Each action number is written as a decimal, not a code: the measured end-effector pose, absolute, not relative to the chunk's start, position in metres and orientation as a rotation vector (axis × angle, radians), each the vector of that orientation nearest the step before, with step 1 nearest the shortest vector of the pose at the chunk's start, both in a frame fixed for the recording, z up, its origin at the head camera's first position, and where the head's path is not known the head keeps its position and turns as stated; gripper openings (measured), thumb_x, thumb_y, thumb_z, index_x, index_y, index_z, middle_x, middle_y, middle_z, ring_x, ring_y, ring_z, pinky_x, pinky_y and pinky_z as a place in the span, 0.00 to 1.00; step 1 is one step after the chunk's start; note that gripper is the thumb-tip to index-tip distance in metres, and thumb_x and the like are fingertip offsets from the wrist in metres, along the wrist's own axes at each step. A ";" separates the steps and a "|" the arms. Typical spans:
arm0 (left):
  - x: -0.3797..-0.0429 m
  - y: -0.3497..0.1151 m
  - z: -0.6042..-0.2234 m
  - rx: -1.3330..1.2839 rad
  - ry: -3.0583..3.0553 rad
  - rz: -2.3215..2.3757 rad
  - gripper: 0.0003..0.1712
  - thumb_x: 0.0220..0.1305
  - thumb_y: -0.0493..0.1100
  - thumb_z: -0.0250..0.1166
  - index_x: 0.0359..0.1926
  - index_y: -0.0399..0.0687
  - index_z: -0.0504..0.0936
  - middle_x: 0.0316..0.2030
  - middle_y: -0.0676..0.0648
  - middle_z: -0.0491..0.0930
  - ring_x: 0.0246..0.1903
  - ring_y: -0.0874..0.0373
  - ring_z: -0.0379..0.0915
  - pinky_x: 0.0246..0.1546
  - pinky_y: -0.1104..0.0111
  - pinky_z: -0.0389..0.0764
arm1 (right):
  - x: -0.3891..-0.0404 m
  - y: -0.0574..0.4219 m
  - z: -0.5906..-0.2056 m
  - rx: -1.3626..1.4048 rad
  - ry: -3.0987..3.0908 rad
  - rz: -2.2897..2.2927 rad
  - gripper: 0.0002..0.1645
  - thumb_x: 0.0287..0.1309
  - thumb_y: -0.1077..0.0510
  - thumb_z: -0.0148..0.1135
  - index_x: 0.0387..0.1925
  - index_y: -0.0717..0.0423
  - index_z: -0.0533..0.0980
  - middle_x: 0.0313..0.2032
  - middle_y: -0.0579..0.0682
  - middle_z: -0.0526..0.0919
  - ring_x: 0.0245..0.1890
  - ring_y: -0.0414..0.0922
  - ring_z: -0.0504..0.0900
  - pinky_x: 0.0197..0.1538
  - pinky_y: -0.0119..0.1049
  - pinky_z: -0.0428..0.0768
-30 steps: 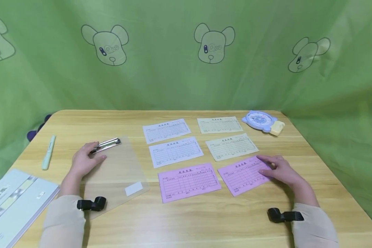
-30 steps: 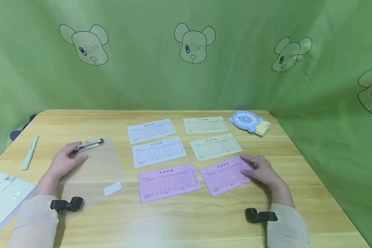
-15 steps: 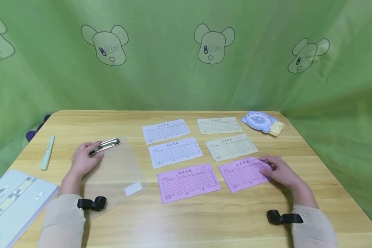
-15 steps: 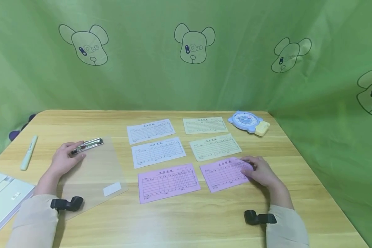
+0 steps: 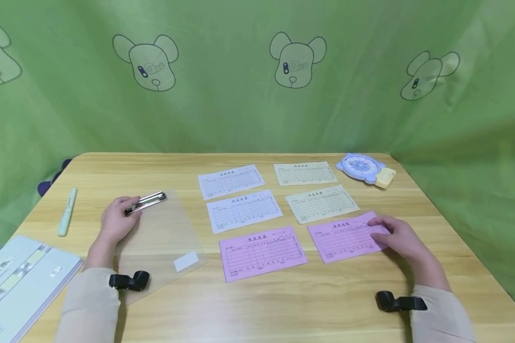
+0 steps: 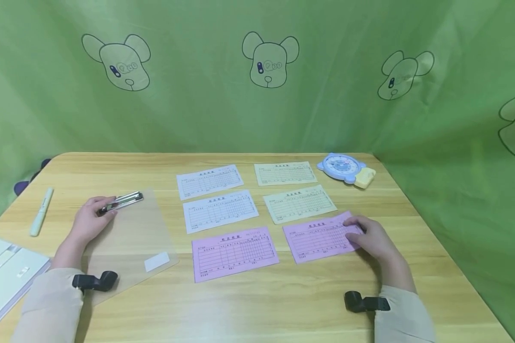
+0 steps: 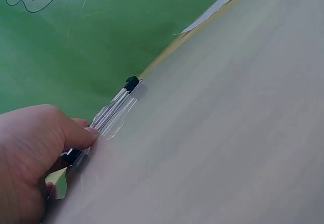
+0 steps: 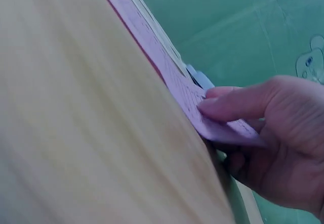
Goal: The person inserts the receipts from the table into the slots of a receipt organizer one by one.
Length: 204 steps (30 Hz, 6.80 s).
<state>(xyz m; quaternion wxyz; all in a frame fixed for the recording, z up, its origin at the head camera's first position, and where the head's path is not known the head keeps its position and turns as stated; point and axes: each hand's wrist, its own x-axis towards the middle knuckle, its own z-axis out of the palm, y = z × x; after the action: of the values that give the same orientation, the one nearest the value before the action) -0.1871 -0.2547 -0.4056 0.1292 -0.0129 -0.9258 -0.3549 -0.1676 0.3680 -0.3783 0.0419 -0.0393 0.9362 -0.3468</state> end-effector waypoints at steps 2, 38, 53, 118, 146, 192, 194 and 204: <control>-0.187 -0.255 -0.406 -0.035 -2.678 -1.037 0.22 0.50 0.31 0.58 0.49 0.28 0.69 0.47 0.29 0.65 0.46 0.34 0.59 0.47 0.48 0.54 | -0.166 0.372 -0.377 -0.079 2.814 -1.123 0.19 0.52 0.63 0.55 0.46 0.67 0.69 0.42 0.65 0.70 0.36 0.49 0.71 0.36 0.38 0.71; -0.187 -0.249 -0.402 -0.017 -2.709 -1.086 0.22 0.51 0.36 0.61 0.48 0.32 0.72 0.45 0.32 0.67 0.43 0.39 0.57 0.42 0.51 0.57 | -0.221 0.141 -0.341 -0.513 2.153 -1.755 0.24 0.49 0.75 0.49 0.50 0.64 0.69 0.46 0.60 0.73 0.35 0.50 0.76 0.37 0.44 0.75; -0.189 -0.242 -0.402 0.020 -2.769 -1.029 0.25 0.52 0.43 0.61 0.51 0.38 0.71 0.46 0.33 0.67 0.43 0.40 0.57 0.44 0.49 0.52 | -0.220 0.045 -0.375 -0.296 2.003 -1.687 0.21 0.49 0.76 0.49 0.47 0.63 0.72 0.38 0.58 0.76 0.27 0.47 0.78 0.33 0.39 0.77; -0.196 -0.232 -0.409 -0.206 -2.722 -0.661 0.16 0.58 0.40 0.56 0.43 0.32 0.76 0.36 0.35 0.69 0.36 0.42 0.60 0.37 0.55 0.61 | -0.210 -0.010 -0.385 0.137 1.941 -1.995 0.23 0.45 0.80 0.46 0.42 0.64 0.75 0.35 0.56 0.74 0.22 0.45 0.79 0.29 0.31 0.77; -0.196 -0.229 -0.407 -0.217 -2.700 -0.659 0.16 0.57 0.39 0.56 0.42 0.31 0.76 0.34 0.36 0.70 0.35 0.42 0.60 0.37 0.55 0.60 | -0.213 -0.031 -0.388 -0.011 2.089 -1.940 0.15 0.43 0.78 0.53 0.36 0.69 0.76 0.26 0.55 0.76 0.20 0.42 0.78 0.27 0.29 0.76; -0.195 -0.231 -0.411 -0.237 -2.695 -0.636 0.18 0.57 0.41 0.57 0.44 0.30 0.75 0.35 0.36 0.68 0.36 0.43 0.59 0.39 0.54 0.60 | -0.218 -0.052 -0.388 0.072 2.087 -1.871 0.15 0.44 0.77 0.52 0.36 0.67 0.77 0.32 0.56 0.77 0.18 0.44 0.78 0.24 0.29 0.76; -0.195 -0.231 -0.411 -0.228 -2.692 -0.659 0.18 0.57 0.41 0.57 0.44 0.30 0.75 0.35 0.36 0.68 0.36 0.43 0.59 0.39 0.54 0.60 | -0.217 -0.050 -0.388 0.063 2.079 -1.869 0.16 0.44 0.77 0.53 0.37 0.66 0.76 0.31 0.55 0.77 0.18 0.44 0.78 0.24 0.29 0.76; -0.195 -0.233 -0.413 -0.171 -2.700 -0.764 0.20 0.57 0.43 0.57 0.45 0.29 0.74 0.38 0.34 0.68 0.39 0.41 0.59 0.41 0.53 0.58 | -0.211 -0.033 -0.382 0.002 2.038 -1.826 0.17 0.47 0.72 0.56 0.42 0.67 0.73 0.25 0.55 0.78 0.21 0.44 0.78 0.26 0.31 0.77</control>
<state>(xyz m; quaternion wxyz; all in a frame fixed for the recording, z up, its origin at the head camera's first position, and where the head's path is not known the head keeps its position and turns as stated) -0.1954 -0.2328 -0.4134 0.1644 -0.0600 -0.9474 -0.2679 -0.2114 -0.0333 -0.3821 0.2014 0.0006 0.7295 -0.6536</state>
